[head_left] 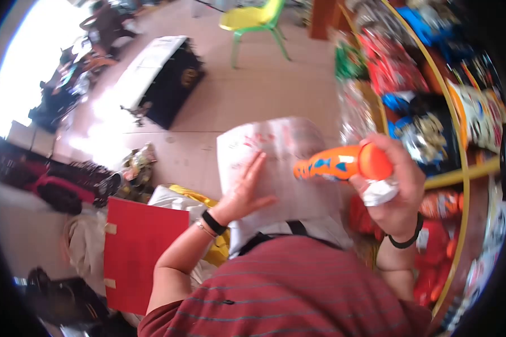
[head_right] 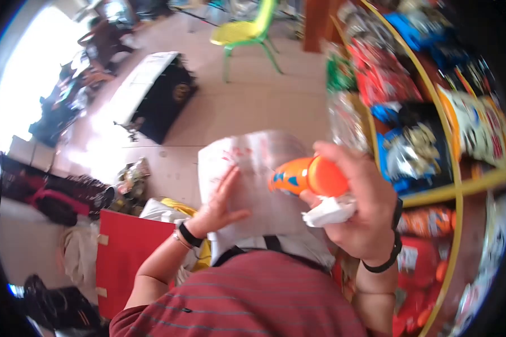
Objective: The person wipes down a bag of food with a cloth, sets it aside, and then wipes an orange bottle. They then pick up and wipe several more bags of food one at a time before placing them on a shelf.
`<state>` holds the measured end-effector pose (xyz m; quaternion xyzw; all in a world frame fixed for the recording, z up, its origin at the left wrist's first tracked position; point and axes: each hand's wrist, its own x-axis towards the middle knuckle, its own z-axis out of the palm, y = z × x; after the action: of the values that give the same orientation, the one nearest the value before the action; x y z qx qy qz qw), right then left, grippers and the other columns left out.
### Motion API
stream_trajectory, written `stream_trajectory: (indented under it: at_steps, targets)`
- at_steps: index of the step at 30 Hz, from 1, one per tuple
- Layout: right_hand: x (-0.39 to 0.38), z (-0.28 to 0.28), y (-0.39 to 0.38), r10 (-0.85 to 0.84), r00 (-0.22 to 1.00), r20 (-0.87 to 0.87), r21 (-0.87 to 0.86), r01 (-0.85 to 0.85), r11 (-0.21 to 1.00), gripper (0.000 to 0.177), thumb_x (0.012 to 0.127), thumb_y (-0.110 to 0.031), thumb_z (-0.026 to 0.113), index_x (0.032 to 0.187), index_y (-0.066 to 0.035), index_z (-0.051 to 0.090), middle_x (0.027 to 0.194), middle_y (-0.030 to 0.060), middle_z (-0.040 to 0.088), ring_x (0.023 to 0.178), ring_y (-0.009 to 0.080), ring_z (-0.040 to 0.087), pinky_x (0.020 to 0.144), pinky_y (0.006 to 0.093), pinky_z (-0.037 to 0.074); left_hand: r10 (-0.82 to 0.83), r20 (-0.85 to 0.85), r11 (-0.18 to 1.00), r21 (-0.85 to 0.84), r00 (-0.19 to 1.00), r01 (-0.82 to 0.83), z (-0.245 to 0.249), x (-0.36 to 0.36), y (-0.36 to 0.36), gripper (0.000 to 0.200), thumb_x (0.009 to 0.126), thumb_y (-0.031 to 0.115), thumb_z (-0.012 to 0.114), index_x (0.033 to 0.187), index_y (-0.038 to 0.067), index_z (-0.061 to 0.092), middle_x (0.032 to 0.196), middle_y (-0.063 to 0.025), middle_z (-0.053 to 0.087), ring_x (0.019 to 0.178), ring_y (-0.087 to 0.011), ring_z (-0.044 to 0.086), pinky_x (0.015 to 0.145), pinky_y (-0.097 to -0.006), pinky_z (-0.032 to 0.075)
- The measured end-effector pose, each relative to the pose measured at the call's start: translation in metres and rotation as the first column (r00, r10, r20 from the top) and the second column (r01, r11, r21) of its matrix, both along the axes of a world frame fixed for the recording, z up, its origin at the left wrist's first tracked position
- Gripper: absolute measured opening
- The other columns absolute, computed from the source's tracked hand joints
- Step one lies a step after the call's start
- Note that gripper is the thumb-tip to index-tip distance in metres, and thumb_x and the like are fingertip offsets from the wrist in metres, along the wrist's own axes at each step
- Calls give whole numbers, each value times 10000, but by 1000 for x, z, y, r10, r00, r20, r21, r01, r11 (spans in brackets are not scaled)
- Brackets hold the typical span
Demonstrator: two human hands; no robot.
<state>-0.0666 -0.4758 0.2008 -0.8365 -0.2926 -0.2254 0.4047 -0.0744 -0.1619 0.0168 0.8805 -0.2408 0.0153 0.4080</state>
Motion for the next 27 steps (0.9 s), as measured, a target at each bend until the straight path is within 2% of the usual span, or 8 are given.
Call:
stream_trajectory:
  at_steps: [6,10,15,18,20,21,24,27]
  targets:
    - [56,-12,67,382,921,-72,-8,-384,923,561,791,-98,827,1315,-30,641,1186,202,707,1062,373,713,908,417,575,13,-19,966,-256,1000,-18,36,9,-12,1215,734,330,951,1636,9,202,1659,-211,323,1535,-368,328,1253,-451,288]
    - [67,-14,88,487,871,-57,-7,-488,873,575,773,-98,800,1322,-39,639,1194,211,707,1089,393,705,940,443,572,-73,-233,849,-525,970,-63,30,16,-28,995,757,171,932,1566,18,373,1499,-156,538,1370,-262,537,1155,-409,423]
    - [69,-15,85,499,864,-59,-13,-501,866,557,774,-101,798,1307,-38,648,1194,215,706,1103,406,698,960,447,563,-89,-335,808,-576,938,-129,34,18,-35,728,795,121,901,1422,38,541,1268,-60,672,1154,-147,623,1033,-336,501]
    - [70,-6,71,467,878,-104,12,-468,883,508,802,-107,798,1285,-34,659,1179,188,717,1023,332,724,889,395,574,-118,-348,763,-631,930,-139,29,22,-42,644,805,107,886,1371,46,584,1199,-30,695,1095,-113,628,997,-314,514]
    - [64,15,57,323,913,-249,89,-311,946,436,851,-134,790,1256,-27,669,1153,131,724,934,211,706,811,326,555,-130,-348,737,-661,928,-145,28,24,-45,628,807,103,880,1362,47,591,1190,-25,698,1090,-108,626,994,-312,513]
    - [65,16,56,324,913,-249,88,-312,946,436,851,-134,790,1256,-27,669,1153,131,724,934,211,706,811,326,555,-119,-345,747,-648,931,-145,30,26,-45,622,811,104,875,1361,46,592,1199,-25,695,1088,-105,626,991,-309,515]
    - [69,18,53,329,909,-255,401,-210,892,350,920,-160,742,1226,-5,673,1130,71,709,926,159,670,812,301,535,-111,-367,753,-637,924,-163,34,25,-47,606,816,116,870,1354,46,601,1200,-20,697,1072,-102,630,982,-299,518]
    - [81,-1,85,522,850,-66,150,-509,848,346,892,-123,700,1211,8,670,1097,174,709,977,321,709,878,410,555,-104,-423,761,-616,900,-202,32,24,-46,565,814,136,878,1311,47,622,1162,-10,707,1045,-94,634,964,-293,522]
